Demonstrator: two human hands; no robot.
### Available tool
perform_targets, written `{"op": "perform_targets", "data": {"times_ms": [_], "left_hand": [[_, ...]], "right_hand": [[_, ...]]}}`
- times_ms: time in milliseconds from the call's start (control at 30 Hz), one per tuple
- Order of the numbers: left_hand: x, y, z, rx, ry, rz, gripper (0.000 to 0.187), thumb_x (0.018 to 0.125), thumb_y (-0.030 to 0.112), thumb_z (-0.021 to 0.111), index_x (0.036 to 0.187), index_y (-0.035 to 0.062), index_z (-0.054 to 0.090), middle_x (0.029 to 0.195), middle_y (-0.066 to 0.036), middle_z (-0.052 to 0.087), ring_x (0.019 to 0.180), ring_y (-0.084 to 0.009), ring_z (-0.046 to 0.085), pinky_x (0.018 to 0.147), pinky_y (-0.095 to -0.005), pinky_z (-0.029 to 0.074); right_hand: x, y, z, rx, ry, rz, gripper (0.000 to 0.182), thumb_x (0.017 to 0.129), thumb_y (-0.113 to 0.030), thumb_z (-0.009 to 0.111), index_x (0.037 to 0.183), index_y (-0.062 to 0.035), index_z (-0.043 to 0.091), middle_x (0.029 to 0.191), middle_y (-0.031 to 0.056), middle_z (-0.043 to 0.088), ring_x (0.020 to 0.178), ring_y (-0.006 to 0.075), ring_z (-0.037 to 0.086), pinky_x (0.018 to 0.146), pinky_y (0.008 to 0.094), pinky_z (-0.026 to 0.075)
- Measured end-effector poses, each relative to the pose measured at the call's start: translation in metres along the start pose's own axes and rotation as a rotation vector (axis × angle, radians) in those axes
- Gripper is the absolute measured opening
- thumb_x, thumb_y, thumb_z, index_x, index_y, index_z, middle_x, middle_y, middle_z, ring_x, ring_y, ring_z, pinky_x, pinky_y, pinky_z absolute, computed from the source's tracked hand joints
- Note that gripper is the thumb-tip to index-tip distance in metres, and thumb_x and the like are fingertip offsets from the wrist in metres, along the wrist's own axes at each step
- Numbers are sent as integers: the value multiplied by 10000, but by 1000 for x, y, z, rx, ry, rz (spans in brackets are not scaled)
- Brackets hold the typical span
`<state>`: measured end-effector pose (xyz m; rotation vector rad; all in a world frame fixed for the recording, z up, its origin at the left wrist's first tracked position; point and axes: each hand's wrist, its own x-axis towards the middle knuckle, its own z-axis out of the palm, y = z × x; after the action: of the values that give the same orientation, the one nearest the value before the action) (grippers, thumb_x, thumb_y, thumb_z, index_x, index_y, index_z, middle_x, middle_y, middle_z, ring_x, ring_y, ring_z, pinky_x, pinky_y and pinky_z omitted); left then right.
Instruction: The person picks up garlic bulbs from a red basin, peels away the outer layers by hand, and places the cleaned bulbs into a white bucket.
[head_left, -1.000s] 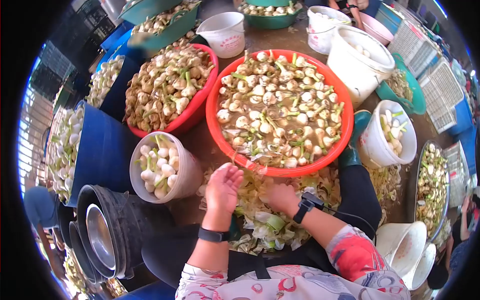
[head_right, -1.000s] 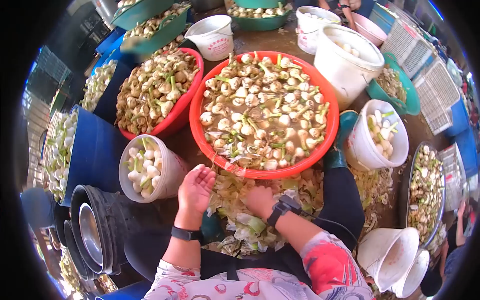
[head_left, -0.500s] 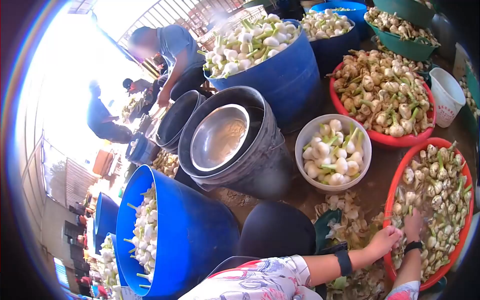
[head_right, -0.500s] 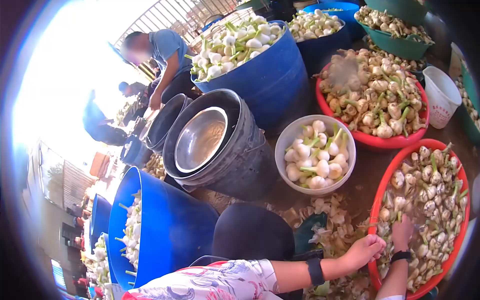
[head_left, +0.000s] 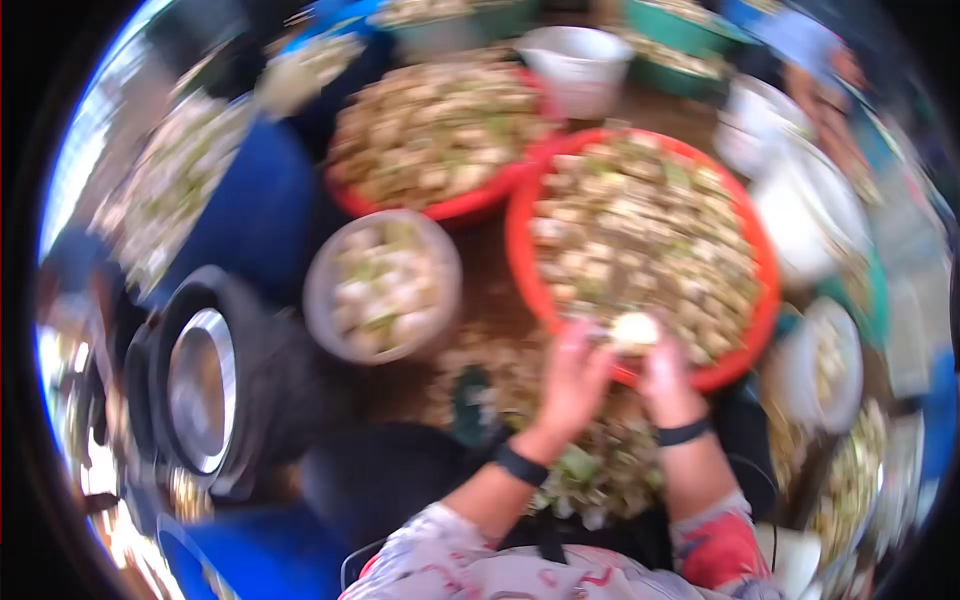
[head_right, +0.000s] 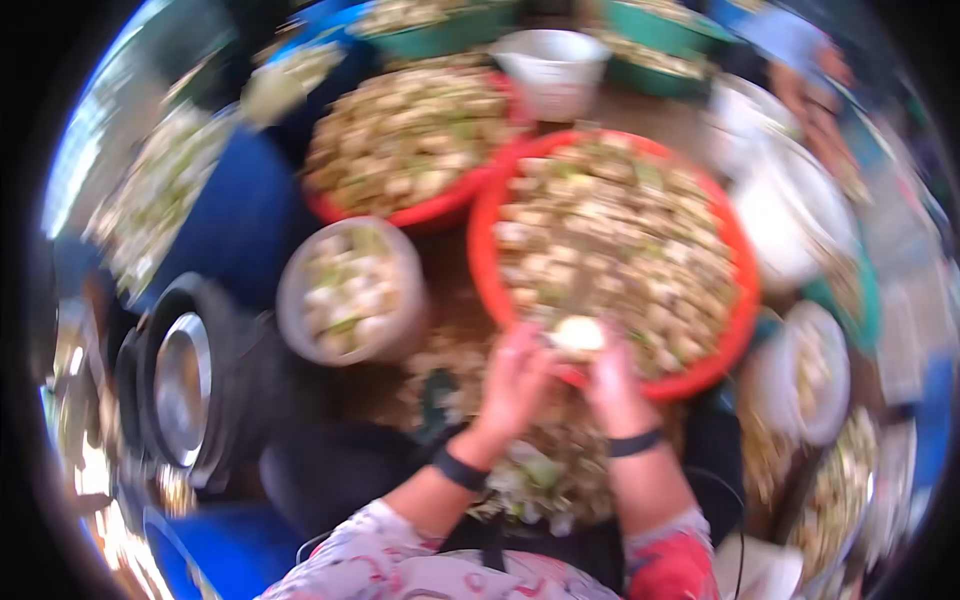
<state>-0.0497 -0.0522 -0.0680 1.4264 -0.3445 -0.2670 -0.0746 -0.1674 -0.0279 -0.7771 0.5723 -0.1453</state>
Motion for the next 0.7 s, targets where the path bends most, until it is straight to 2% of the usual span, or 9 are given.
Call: {"op": "perform_targets", "data": {"times_ms": [67,100,200,333,400,433,533,600,700], "left_hand": [[-7,24,-20,-299,-202,-4,364,831,242,475,1075,-27,461,1057,-131,499,976,-224,480,887,-346,350],[-12,23,-16,-240,-136,44,380,829,259,477,1079,-26,458,1050,-125,507,963,-209,482,886,-339,351],[-18,24,-10,-217,-36,97,350,842,248,457,1070,-17,463,983,-93,535,891,-162,491,846,-304,376],[-23,43,-24,-263,80,-98,258,867,193,401,990,-9,502,904,-64,542,802,-137,493,756,-274,396],[-24,50,-27,116,-105,41,251,857,200,421,956,-8,522,882,-71,546,800,-131,489,742,-264,390],[-27,52,-25,128,-102,29,242,845,198,438,923,-9,537,860,-73,545,781,-125,483,721,-256,389],[-29,50,-24,222,-133,52,242,837,200,448,916,-10,541,836,-67,543,762,-121,477,708,-251,389],[-29,37,-27,160,-87,-18,249,838,211,448,904,-8,546,831,-60,543,749,-121,475,692,-248,389],[-27,43,-18,244,-46,3,291,843,253,411,881,0,550,803,-71,564,750,-150,515,703,-271,410]], "right_hand": [[-7,42,20,108,89,131,273,869,-315,389,861,-90,543,677,38,581,528,142,553,385,241,416],[-13,49,14,-38,87,112,256,872,-285,392,814,-99,557,623,21,562,475,120,518,341,235,369],[-37,41,8,-626,93,-147,222,873,-231,426,746,-77,524,604,-17,484,528,87,474,441,241,369],[-73,29,7,-388,-138,-212,255,866,-241,445,692,-62,499,544,-24,430,501,73,446,442,256,354],[-74,19,2,-939,-103,-469,270,846,-258,452,822,4,514,658,195,528,591,336,532,549,392,404],[-81,9,3,-1157,-144,-493,249,834,-231,461,847,15,499,686,207,542,663,376,528,582,415,413],[-81,8,-1,-1299,-205,-460,220,815,-191,477,818,29,487,677,212,537,656,376,530,582,440,414],[-75,28,-7,-1224,-116,-694,154,795,-145,484,765,5,473,607,194,521,604,387,510,529,440,391],[-72,28,-5,-1208,-55,-595,146,776,-133,480,728,5,475,604,203,503,582,382,506,520,433,385]]}}
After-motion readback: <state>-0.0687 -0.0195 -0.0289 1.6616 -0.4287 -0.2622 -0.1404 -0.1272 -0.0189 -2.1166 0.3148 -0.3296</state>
